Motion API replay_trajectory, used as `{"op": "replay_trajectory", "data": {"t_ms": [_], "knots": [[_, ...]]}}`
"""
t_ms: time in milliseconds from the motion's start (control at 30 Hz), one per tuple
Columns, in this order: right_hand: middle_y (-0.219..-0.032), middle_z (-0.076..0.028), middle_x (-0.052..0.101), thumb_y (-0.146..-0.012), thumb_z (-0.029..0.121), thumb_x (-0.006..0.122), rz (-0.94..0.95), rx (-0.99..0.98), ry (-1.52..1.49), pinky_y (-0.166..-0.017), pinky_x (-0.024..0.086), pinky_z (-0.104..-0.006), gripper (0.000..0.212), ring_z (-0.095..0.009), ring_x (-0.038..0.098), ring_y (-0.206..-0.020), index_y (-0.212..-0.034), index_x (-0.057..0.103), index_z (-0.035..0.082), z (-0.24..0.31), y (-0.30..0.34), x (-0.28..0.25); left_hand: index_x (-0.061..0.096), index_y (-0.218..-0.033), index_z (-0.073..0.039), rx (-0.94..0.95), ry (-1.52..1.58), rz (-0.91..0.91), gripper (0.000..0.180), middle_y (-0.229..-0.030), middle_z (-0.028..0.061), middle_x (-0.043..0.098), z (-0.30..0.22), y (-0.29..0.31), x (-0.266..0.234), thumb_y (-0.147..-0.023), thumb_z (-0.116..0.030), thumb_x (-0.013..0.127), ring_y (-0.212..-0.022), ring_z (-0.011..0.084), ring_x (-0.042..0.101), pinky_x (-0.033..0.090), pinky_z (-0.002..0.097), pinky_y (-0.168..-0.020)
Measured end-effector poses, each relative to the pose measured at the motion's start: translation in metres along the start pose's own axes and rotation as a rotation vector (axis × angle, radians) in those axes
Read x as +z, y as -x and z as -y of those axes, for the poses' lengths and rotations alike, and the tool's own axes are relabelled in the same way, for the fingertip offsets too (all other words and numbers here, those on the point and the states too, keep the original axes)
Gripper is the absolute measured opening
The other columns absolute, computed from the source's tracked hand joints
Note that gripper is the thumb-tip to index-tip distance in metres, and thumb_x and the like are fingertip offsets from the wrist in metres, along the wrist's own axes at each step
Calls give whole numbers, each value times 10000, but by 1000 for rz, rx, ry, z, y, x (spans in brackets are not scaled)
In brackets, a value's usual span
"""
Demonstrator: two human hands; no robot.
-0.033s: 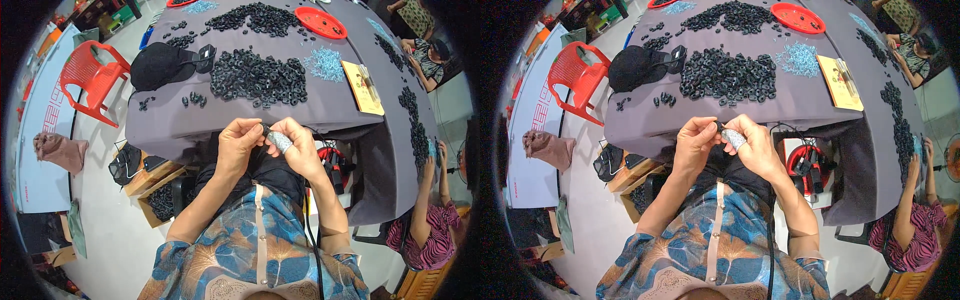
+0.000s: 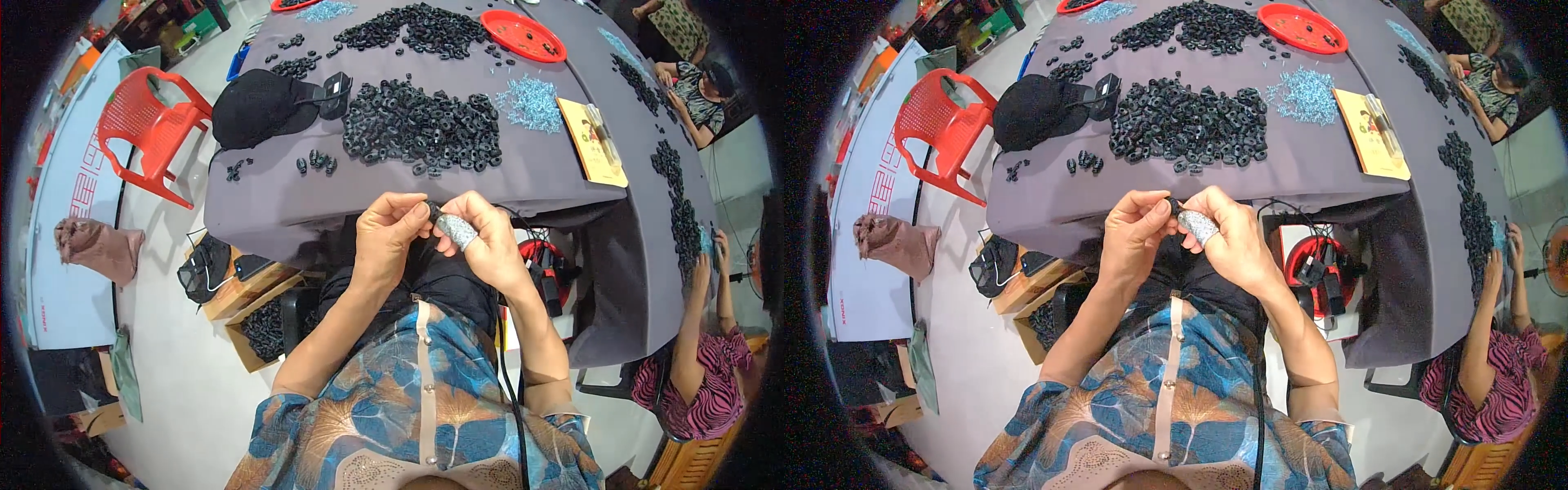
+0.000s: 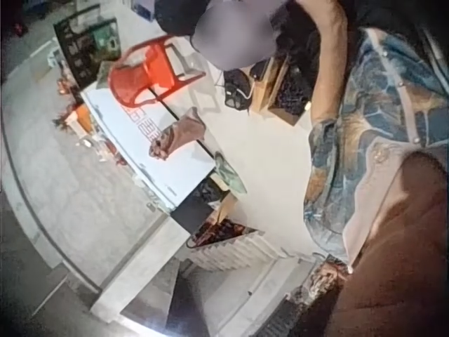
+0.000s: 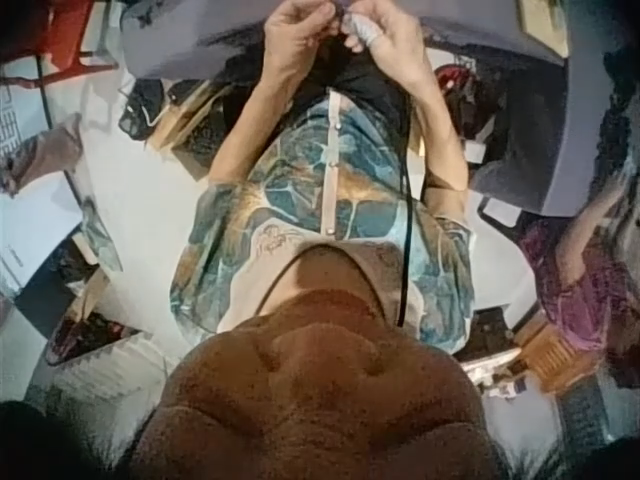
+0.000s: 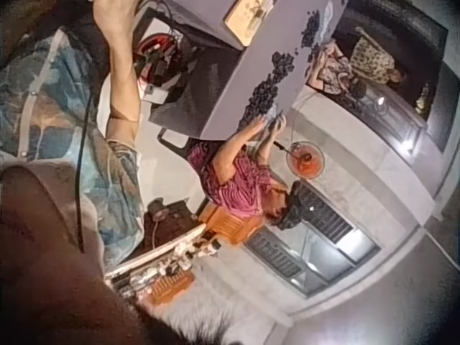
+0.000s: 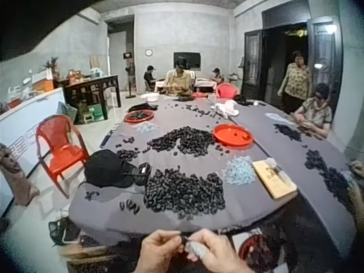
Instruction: Manually assemble small plastic components by inserting white inserts into black plastic housings.
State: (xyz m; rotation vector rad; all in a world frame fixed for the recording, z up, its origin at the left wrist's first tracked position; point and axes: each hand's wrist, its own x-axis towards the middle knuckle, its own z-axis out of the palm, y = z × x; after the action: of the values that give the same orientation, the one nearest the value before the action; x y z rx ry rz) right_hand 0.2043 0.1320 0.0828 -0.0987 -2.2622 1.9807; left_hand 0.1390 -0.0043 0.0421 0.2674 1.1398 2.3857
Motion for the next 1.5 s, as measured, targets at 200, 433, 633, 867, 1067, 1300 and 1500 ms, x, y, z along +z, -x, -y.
{"op": "replay_trajectory", "data": {"t_ms": [200, 433, 633, 867, 1067, 1300, 1500], "knots": [[-718, -74, 593, -777, -76, 396, -12, 16, -78, -549, 480, -249, 174, -112, 578, -599, -906, 504, -30, -6, -2, 0, 595, -931, -7, 3, 82, -6, 139, -758, 39, 599, 0, -1, 3, -796, -22, 624, -641, 98, 552, 469, 216, -614], [-689, -61, 577, -793, -16, 387, 66, 0, -33, -533, 468, -245, 116, -115, 567, -581, -866, 477, -8, -4, -3, -1, 584, -929, -18, -74, 144, -35, 127, -761, 46, 601, -2, 1, 3, -808, -42, 615, -646, 109, 565, 474, 226, -614], [-673, -68, 575, -802, -5, 396, 118, -70, 119, -508, 455, -262, 93, -133, 567, -576, -871, 459, -4, -3, -4, -5, 581, -925, -13, -115, 135, -22, 121, -764, 47, 601, 4, -1, -4, -810, -34, 611, -643, 109, 562, 471, 221, -610], [-679, -67, 573, -766, -56, 380, 159, -2, 64, -507, 460, -261, 156, -130, 563, -582, -886, 468, -9, -4, -6, -14, 589, -908, 1, 12, -34, -13, 121, -752, 40, 598, 6, -1, 3, -795, -25, 628, -635, 89, 531, 447, 207, -602], [-687, -69, 566, -737, -80, 341, 172, 68, -115, -510, 462, -260, 196, -124, 553, -581, -870, 467, -12, -18, -9, -10, 593, -909, -2, 52, -66, -5, 136, -747, 36, 598, 5, 0, 0, -785, -31, 643, -640, 85, 525, 440, 201, -607], [-676, -71, 557, -746, -58, 360, 193, -10, 78, -511, 461, -265, 163, -135, 544, -573, -864, 459, -6, -6, -8, -14, 597, -905, -5, -39, -5, -11, 139, -735, 32, 604, 5, -1, -2, -780, -37, 650, -592, 86, 545, 445, 195, -558], [-665, -72, 548, -757, -45, 382, 183, -26, 86, -504, 454, -271, 143, -141, 541, -570, -869, 460, 1, -7, -7, -14, 599, -902, -9, -15, -79, 32, 130, -728, 32, 604, 3, -2, -3, -782, -32, 644, -595, 87, 547, 445, 197, -555]]}}
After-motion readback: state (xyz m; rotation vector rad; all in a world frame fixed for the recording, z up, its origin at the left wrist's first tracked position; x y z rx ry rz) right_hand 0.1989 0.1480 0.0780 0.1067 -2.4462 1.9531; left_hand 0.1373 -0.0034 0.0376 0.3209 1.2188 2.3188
